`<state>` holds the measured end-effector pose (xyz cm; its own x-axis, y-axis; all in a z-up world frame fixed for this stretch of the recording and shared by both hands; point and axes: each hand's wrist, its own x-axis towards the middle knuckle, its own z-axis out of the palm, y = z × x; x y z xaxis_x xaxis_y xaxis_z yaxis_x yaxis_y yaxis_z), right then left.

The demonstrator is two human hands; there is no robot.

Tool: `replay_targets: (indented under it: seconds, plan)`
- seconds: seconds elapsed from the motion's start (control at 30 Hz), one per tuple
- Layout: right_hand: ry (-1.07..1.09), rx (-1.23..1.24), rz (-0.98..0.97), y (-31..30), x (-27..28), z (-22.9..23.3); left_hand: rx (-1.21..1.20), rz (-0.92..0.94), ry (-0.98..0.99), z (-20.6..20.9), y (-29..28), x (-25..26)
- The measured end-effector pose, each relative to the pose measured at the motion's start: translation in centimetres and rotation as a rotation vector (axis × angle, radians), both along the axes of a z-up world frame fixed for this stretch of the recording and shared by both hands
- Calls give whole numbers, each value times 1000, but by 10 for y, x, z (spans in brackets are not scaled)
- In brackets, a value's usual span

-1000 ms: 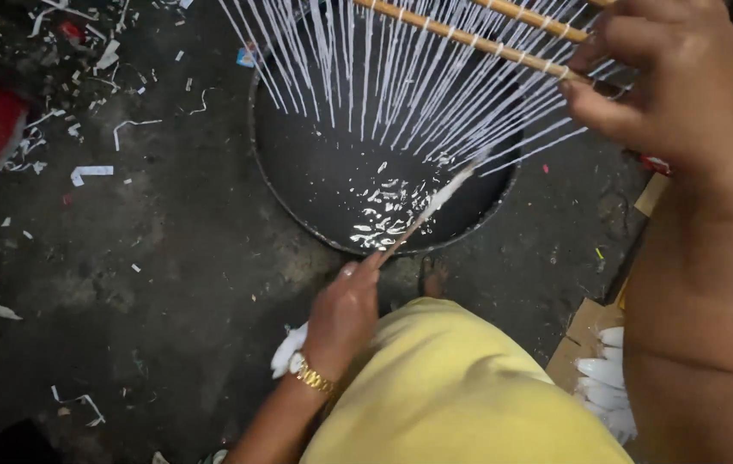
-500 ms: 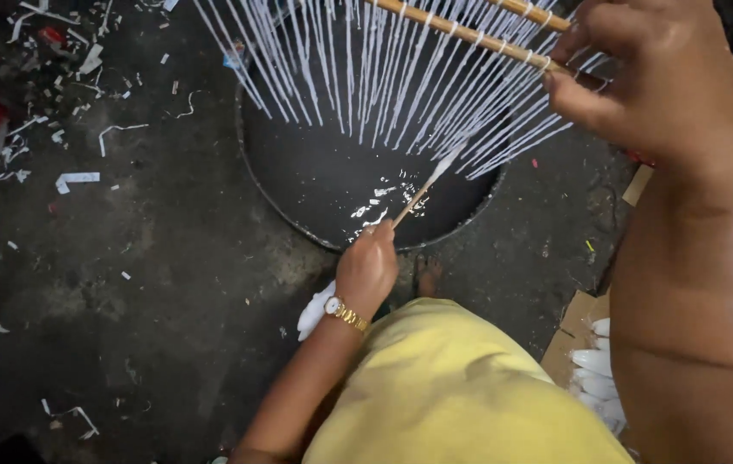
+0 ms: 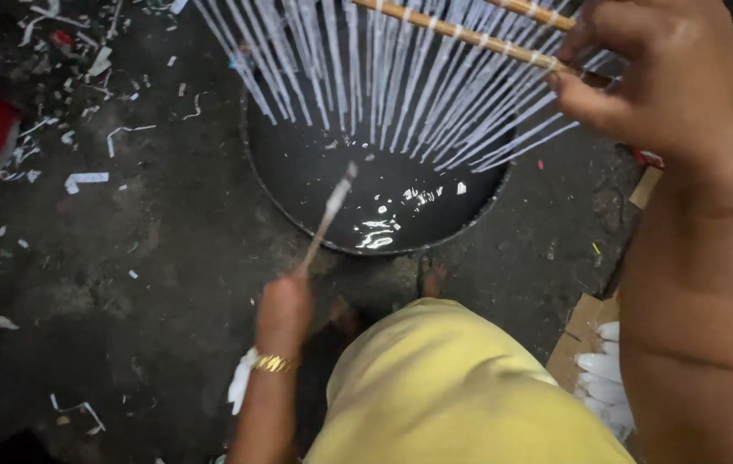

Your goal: Dipping a rack of candle wicks into a vat of melted wax and hanging them on a drying frame.

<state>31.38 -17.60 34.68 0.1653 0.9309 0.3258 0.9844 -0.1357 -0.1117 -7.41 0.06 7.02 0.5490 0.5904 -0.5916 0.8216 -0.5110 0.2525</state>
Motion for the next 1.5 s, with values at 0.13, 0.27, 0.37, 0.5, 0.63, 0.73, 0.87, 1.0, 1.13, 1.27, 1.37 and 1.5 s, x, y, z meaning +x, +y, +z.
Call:
replay_targets:
  seconds: [0.13, 0.27, 0.37, 0.5, 0.63, 0.73, 0.87, 1.0, 1.13, 1.27, 1.37, 1.5]
  plan:
    - [-113, -59, 9, 0, 12, -7, 305, 197, -663, 50, 7, -15]
    - [-43, 44, 64, -3, 32, -29, 522, 147, -1005, 95, 7, 4]
    - [-201, -54, 58, -5, 38, -30, 504, 146, -1089, 106, 11, 18]
    - [-236, -69, 38, -10, 39, -27, 483, 163, -1053, 111, 13, 29]
    - [-206, -78, 29, -14, 43, -27, 584, 94, -1003, 108, 7, 24]
    - [-247, -109, 32, -18, 45, -25, 585, 82, -1004, 106, 0, 12]
    - [-331, -143, -4, -23, 48, -26, 505, 142, -1009, 114, 1, 13]
    - [-195, -107, 26, -22, 41, -22, 623, 59, -1032, 110, 16, 39]
    - [-191, -176, 10, -23, 35, -16, 531, 151, -1005, 102, 30, 69]
    - [-243, -225, 8, -28, 52, -26, 314, 212, -821, 76, 41, 85]
    - [-153, -182, 16, -30, 52, -25, 324, 198, -695, 22, 36, 77]
    - [-158, -167, 97, -28, 55, -17, 273, 235, -692, -35, 30, 66]
